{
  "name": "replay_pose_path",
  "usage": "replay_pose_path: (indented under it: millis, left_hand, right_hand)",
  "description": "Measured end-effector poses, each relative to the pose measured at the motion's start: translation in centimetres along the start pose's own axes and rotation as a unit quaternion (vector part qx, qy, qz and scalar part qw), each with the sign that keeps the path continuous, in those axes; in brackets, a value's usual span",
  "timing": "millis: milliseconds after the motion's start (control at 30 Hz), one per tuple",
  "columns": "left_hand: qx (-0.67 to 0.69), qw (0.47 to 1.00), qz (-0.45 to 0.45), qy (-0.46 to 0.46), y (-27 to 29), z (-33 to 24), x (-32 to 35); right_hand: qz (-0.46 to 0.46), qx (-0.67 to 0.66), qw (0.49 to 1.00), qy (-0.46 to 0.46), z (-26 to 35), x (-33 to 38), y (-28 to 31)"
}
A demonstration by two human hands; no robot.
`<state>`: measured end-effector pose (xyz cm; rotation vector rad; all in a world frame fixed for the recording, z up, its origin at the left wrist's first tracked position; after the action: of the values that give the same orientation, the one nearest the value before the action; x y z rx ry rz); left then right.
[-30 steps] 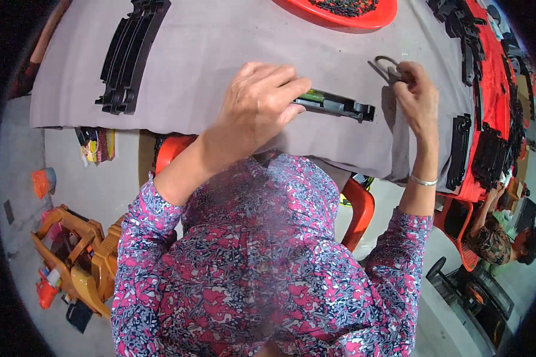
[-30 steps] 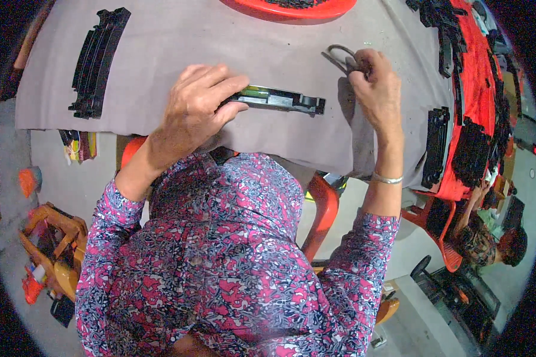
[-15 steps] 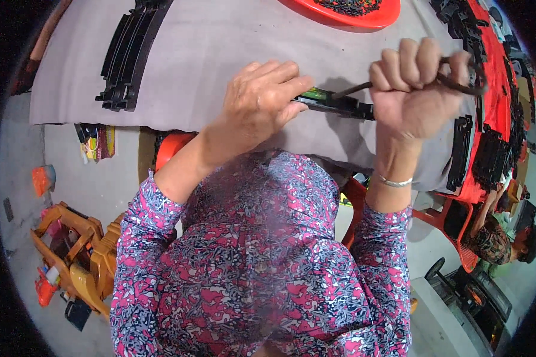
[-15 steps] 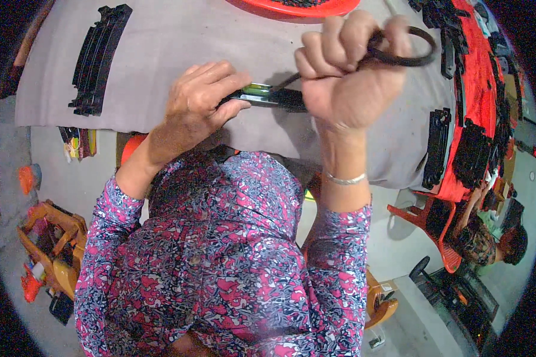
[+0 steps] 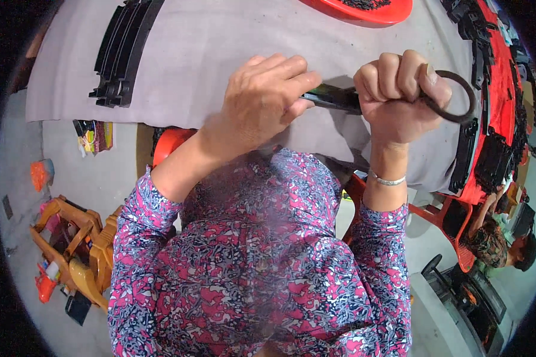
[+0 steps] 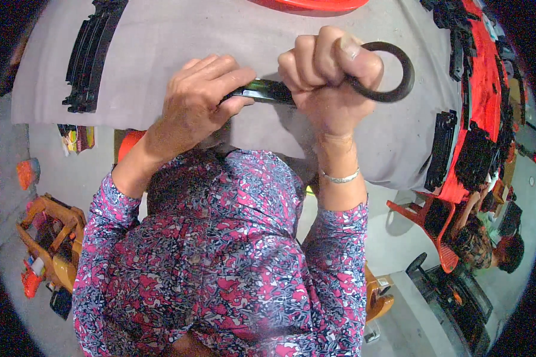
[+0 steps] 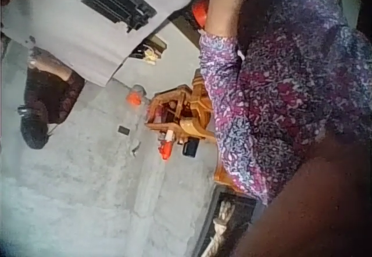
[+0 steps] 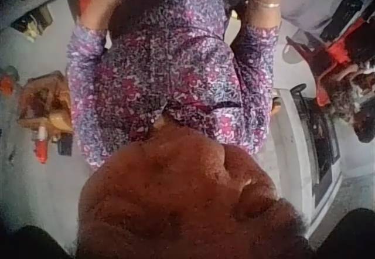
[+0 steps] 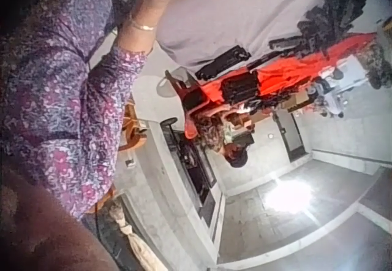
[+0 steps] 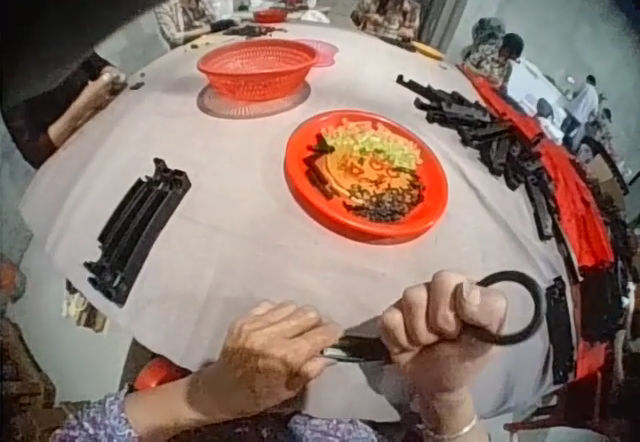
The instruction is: The person assembles small parts into plastic housings by hand, using a metal probe tool to manipulate the small parts from a tray into the housings.
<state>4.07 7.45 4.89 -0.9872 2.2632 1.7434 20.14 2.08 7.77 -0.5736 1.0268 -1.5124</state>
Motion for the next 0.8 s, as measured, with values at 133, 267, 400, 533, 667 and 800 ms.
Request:
replay_pose_path:
  millis: [133,267,400,533,667,800]
  left_hand:
    - [-0.004,1.000,-0.004,-0.011,0.1,0.0,-0.1]
    - [0.003,1.000,-0.002,-0.011,0.0,0.0,-0.1]
    - [-0.008,1.000,-0.015,-0.007,-0.2,0.0,0.0]
    - [0.013,1.000,-0.024,-0.014,0.1,-0.3,-0.3]
    - [0.005,1.000,-0.019,0.000,0.4,-0.2,0.2]
    - [0.057,0.998,-0.009,-0.010,0.9,-0.2,0.1]
  right_hand:
    - [0.026,0.072,0.997,-0.020,-0.4,0.2,-1.0]
    - [0.040,0.080,0.996,-0.012,-0.4,0.2,-0.5]
    - [0.006,-0.050,0.999,-0.004,0.5,-0.5,0.2]
    - [-0.056,0.037,0.997,-0.037,5.4,-1.2,-1.9]
    - [-0.123,0.522,0.841,-0.069,8.5,-0.4,3.0]
    - [-0.006,0.816,0.561,-0.138,9.0,1.3,6.4]
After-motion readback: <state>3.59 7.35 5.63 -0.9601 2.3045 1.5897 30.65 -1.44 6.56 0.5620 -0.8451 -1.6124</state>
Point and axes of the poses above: each hand's wrist, its own x-axis away from the middle knuckle, its own y-axis out of the back of the hand, z = x × y, the point moved 4 cm from there along -x, towards the middle knuckle, and after that the axes turned 14 degrees about -x, right-handed, at the moved point
